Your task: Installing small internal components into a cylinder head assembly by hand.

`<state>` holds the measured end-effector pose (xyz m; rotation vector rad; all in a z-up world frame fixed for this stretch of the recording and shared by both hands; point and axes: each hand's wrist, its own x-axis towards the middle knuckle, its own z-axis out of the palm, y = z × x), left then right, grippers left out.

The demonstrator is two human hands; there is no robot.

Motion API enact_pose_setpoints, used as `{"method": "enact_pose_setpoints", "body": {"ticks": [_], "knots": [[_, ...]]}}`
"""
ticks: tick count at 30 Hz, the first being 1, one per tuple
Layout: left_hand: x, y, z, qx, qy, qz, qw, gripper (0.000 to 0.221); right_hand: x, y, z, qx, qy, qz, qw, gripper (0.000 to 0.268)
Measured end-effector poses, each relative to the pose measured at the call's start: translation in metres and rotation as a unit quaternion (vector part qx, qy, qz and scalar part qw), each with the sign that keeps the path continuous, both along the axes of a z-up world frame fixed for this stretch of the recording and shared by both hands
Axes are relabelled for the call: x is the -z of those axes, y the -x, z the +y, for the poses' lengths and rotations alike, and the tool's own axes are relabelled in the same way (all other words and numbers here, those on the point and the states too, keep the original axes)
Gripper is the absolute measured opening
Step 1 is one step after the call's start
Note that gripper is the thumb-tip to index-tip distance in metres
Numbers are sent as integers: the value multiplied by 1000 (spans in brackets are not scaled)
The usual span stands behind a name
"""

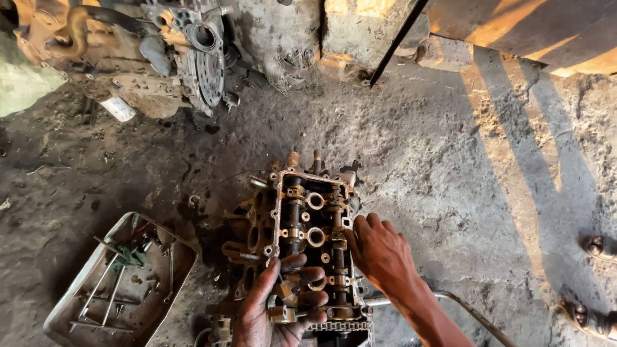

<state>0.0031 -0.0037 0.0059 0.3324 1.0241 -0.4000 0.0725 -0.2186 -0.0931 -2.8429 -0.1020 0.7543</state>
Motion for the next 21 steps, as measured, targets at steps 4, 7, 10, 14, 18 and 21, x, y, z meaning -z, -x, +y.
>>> {"method": "enact_pose_setpoints", "body": {"ticks": [4,7,10,14,18,21], "knots": [[-16,-7,1,17,-25,48,998,56,5,0,3,18,-60,24,998,38],[-18,-7,1,20,-22,53,998,56,-1,-4,2,56,-37,27,997,53],[-14,-11,3,24,-10,54,998,57,-27,-14,3,25,-49,-6,998,41],[-20,-8,3,16,-13,47,999,56,-29,-13,14,-86,-89,-21,992,30],[-20,-12,0,23,-1,73,997,51,-18,-14,20,-113,-41,-35,992,28],[-25,-13,3,21,-12,91,996,51,-6,-10,20,-111,-23,-51,992,25]]}}
